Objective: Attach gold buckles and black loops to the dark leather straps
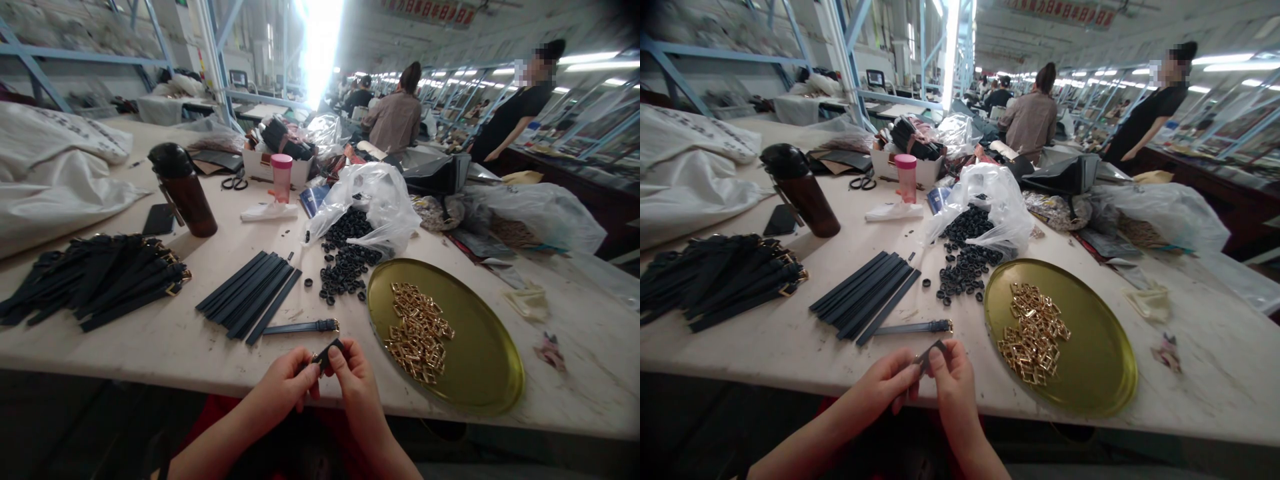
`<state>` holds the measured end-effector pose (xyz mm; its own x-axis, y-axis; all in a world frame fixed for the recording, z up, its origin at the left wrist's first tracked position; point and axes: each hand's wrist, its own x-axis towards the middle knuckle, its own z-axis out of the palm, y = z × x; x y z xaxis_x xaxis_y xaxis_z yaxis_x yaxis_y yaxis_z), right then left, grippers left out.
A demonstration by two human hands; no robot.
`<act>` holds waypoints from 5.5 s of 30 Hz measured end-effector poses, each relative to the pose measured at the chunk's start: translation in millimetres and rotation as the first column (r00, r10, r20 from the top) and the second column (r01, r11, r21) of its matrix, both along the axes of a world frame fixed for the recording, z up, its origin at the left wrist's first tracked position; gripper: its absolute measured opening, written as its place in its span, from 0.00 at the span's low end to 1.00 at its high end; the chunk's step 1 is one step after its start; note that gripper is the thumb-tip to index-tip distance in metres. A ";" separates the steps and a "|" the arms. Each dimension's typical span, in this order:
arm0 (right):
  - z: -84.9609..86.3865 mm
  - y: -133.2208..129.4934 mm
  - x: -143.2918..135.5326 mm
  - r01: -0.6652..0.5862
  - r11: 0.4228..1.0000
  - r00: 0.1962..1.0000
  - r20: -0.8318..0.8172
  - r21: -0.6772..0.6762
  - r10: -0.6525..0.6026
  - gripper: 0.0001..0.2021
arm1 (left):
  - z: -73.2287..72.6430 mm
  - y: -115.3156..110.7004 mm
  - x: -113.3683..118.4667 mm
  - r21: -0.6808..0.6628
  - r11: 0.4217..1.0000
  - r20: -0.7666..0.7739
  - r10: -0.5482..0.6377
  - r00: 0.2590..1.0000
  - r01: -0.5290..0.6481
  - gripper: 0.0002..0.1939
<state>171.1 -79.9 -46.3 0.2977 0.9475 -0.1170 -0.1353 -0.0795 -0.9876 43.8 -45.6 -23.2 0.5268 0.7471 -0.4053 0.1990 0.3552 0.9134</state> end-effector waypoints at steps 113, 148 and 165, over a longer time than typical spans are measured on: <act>-8.0 -0.4 3.8 -0.402 0.902 0.815 -0.510 -0.159 0.274 0.14 | 0.2 10.3 -14.2 0.431 0.897 -0.397 0.087 0.914 0.102 0.09; -13.4 2.1 3.1 -0.280 0.954 0.957 -0.102 -0.106 0.270 0.13 | 6.1 0.1 -12.6 -0.027 0.995 0.011 0.096 0.995 -0.096 0.10; -6.5 -1.3 5.8 -0.416 0.893 0.810 -0.516 -0.174 0.277 0.16 | 11.3 -3.1 -9.4 -0.065 0.996 0.061 0.068 0.996 -0.064 0.08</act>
